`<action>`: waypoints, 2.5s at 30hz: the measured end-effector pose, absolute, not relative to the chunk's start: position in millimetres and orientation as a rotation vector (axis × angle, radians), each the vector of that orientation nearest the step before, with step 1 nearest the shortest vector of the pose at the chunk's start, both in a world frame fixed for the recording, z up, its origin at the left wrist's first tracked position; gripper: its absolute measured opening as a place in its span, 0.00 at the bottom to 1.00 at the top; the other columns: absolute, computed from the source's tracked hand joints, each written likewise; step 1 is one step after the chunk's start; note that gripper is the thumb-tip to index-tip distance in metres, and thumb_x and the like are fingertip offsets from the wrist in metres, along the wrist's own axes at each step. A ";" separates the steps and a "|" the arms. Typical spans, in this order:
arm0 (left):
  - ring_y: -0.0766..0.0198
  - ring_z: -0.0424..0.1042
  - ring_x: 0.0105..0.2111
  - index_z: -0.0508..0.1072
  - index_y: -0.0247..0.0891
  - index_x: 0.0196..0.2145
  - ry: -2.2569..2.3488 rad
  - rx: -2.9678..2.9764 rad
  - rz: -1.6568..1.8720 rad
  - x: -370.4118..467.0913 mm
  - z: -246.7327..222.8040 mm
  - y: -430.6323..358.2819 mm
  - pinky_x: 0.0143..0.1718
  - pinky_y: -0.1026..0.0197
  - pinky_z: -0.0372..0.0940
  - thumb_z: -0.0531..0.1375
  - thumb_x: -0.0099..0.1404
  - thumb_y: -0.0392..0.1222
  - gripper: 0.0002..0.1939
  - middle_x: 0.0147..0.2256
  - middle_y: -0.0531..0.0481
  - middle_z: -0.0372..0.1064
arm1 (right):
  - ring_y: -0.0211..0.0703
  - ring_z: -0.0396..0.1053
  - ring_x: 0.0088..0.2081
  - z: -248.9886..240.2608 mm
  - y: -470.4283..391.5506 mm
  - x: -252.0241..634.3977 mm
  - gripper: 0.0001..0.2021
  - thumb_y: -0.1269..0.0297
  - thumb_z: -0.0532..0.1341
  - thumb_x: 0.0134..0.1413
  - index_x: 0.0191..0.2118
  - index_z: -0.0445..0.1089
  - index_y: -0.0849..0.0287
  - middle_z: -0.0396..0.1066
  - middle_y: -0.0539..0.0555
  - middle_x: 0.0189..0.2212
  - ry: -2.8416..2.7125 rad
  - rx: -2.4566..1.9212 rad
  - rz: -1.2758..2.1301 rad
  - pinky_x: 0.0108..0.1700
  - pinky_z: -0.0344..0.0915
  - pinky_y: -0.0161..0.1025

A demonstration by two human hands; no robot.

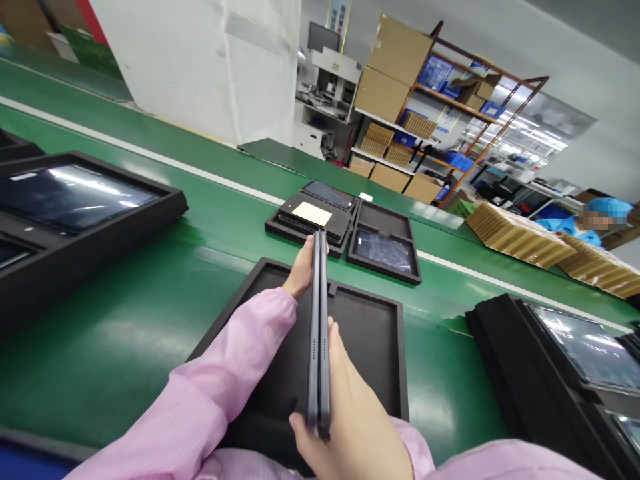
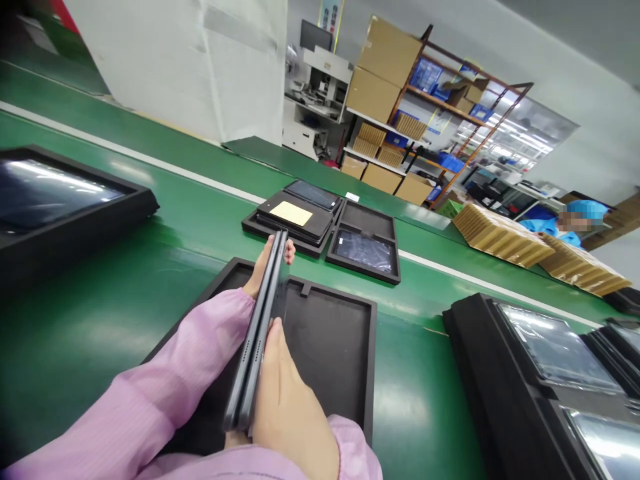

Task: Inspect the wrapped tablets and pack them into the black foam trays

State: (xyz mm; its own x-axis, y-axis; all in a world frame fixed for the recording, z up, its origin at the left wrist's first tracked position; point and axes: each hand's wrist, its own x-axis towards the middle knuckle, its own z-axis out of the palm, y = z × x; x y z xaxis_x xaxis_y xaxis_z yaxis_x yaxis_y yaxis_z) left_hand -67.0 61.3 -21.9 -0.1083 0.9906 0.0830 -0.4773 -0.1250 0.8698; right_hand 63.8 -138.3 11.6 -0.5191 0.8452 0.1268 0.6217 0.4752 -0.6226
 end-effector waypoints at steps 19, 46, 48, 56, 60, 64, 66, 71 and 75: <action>0.60 0.69 0.31 0.74 0.40 0.32 0.905 1.286 1.641 -82.4 -41.2 55.9 0.37 0.58 0.67 0.51 0.66 0.68 0.29 0.28 0.50 0.69 | 0.54 0.71 0.55 46.3 -83.9 101.7 0.45 0.66 0.65 0.50 0.72 0.46 0.61 0.67 0.65 0.60 -2.477 -1.035 1.371 0.46 0.76 0.45; 0.58 0.71 0.35 0.74 0.40 0.32 0.954 1.236 1.638 -79.1 -34.8 51.1 0.43 0.57 0.66 0.51 0.68 0.64 0.25 0.30 0.49 0.70 | 0.48 0.77 0.45 45.9 -85.2 97.7 0.29 0.70 0.58 0.56 0.64 0.60 0.61 0.78 0.59 0.47 -2.398 -1.144 1.184 0.46 0.76 0.48; 0.57 0.71 0.36 0.74 0.40 0.32 0.954 1.231 1.645 -78.8 -35.1 51.5 0.44 0.56 0.67 0.52 0.67 0.64 0.25 0.29 0.49 0.70 | 0.48 0.77 0.45 47.0 -85.2 98.1 0.29 0.71 0.57 0.55 0.64 0.61 0.61 0.78 0.59 0.47 -2.407 -1.167 1.172 0.48 0.76 0.49; 0.54 0.73 0.42 0.75 0.41 0.35 0.943 1.312 1.665 -79.4 -35.2 49.6 0.48 0.55 0.68 0.52 0.65 0.68 0.27 0.32 0.48 0.73 | 0.49 0.76 0.46 53.9 -85.5 100.4 0.28 0.70 0.55 0.56 0.64 0.60 0.61 0.77 0.59 0.48 -2.440 -1.134 1.223 0.50 0.74 0.50; 0.54 0.73 0.42 0.74 0.41 0.36 0.960 1.330 1.662 -79.2 -32.9 46.9 0.47 0.55 0.68 0.51 0.65 0.68 0.28 0.34 0.47 0.74 | 0.49 0.76 0.46 53.8 -89.1 100.5 0.27 0.68 0.58 0.58 0.63 0.61 0.59 0.77 0.58 0.48 -2.415 -1.144 1.197 0.48 0.74 0.48; 0.55 0.74 0.40 0.75 0.41 0.35 0.938 1.364 1.679 -78.1 -29.9 44.0 0.46 0.55 0.68 0.50 0.66 0.69 0.29 0.32 0.47 0.74 | 0.51 0.77 0.45 51.6 -94.5 93.9 0.25 0.65 0.61 0.56 0.60 0.62 0.60 0.78 0.58 0.46 -2.414 -1.243 1.093 0.46 0.74 0.48; 0.56 0.73 0.39 0.75 0.41 0.35 0.922 1.376 1.698 -77.2 -27.9 42.0 0.45 0.55 0.68 0.50 0.66 0.69 0.29 0.32 0.47 0.73 | 0.51 0.77 0.41 50.4 -96.1 88.3 0.23 0.64 0.62 0.55 0.57 0.63 0.60 0.78 0.57 0.42 -2.388 -1.334 1.046 0.45 0.74 0.49; 0.60 0.72 0.33 0.76 0.40 0.40 0.867 1.382 1.723 -74.5 -23.4 37.6 0.39 0.57 0.68 0.50 0.67 0.68 0.29 0.33 0.48 0.75 | 0.48 0.75 0.35 47.2 -95.4 75.7 0.13 0.62 0.62 0.56 0.45 0.63 0.58 0.75 0.53 0.34 -2.250 -1.441 0.998 0.41 0.72 0.48; 0.59 0.72 0.33 0.76 0.39 0.41 0.866 1.383 1.717 -73.3 -22.2 36.6 0.39 0.57 0.68 0.49 0.67 0.67 0.29 0.33 0.47 0.76 | 0.47 0.75 0.33 46.8 -93.5 70.7 0.03 0.62 0.53 0.64 0.39 0.59 0.54 0.75 0.52 0.32 -2.231 -1.432 0.981 0.37 0.69 0.42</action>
